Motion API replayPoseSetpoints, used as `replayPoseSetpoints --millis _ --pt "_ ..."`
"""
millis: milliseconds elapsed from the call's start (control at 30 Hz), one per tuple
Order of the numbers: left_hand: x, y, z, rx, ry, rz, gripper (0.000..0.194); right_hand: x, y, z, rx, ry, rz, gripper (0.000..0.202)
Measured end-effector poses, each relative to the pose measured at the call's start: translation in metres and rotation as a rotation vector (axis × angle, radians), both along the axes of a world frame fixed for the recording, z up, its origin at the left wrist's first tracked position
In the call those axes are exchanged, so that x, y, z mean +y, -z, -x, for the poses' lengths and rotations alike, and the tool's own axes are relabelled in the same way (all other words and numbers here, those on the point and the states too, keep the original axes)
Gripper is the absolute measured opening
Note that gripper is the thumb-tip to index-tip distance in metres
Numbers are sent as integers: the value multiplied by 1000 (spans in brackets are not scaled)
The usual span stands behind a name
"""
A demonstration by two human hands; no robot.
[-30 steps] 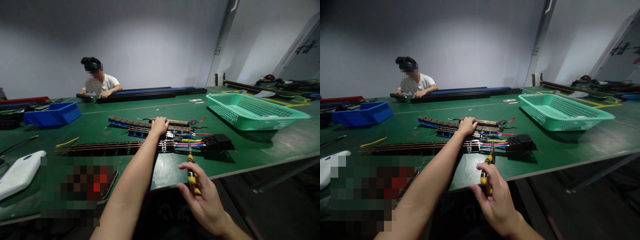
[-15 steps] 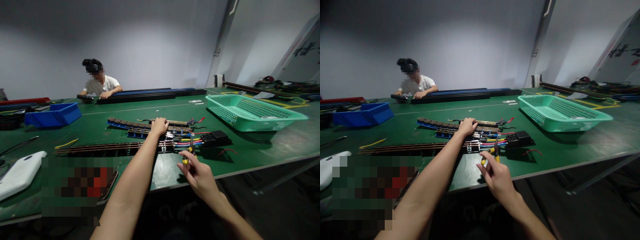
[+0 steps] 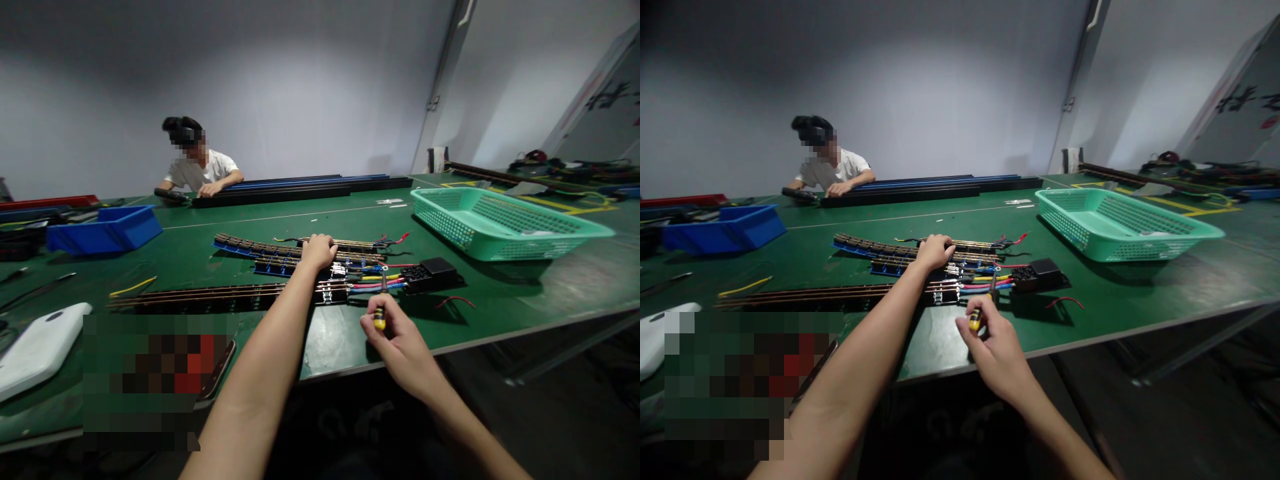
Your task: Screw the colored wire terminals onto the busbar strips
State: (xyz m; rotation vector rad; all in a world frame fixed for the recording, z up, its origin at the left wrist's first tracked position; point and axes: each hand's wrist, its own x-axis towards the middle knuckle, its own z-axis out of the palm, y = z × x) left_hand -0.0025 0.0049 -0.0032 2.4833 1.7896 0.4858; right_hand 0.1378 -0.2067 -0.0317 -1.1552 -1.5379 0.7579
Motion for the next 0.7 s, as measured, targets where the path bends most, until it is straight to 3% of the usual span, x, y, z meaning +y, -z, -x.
replayPoseSetpoints --millis 100,167,267,433,567,700 --pt "0 0 0 0 4 -1 31 -2 4 9 517 35 66 37" --pt "1 1 0 0 5 -2 31 -4 6 13 652 100 72 38" --pt "2 2 1 -6 2 -3 31 -11 14 15 465 162 0 26" --pt "2 3 1 -9 1 -23 29 -36 24 13 -2 180 -348 23" --pt "2 3 0 -11 -5 -18 30 -51 20 10 -35 122 -460 24" --pt "2 3 0 -16 -4 -10 29 -40 13 4 65 176 -428 20"
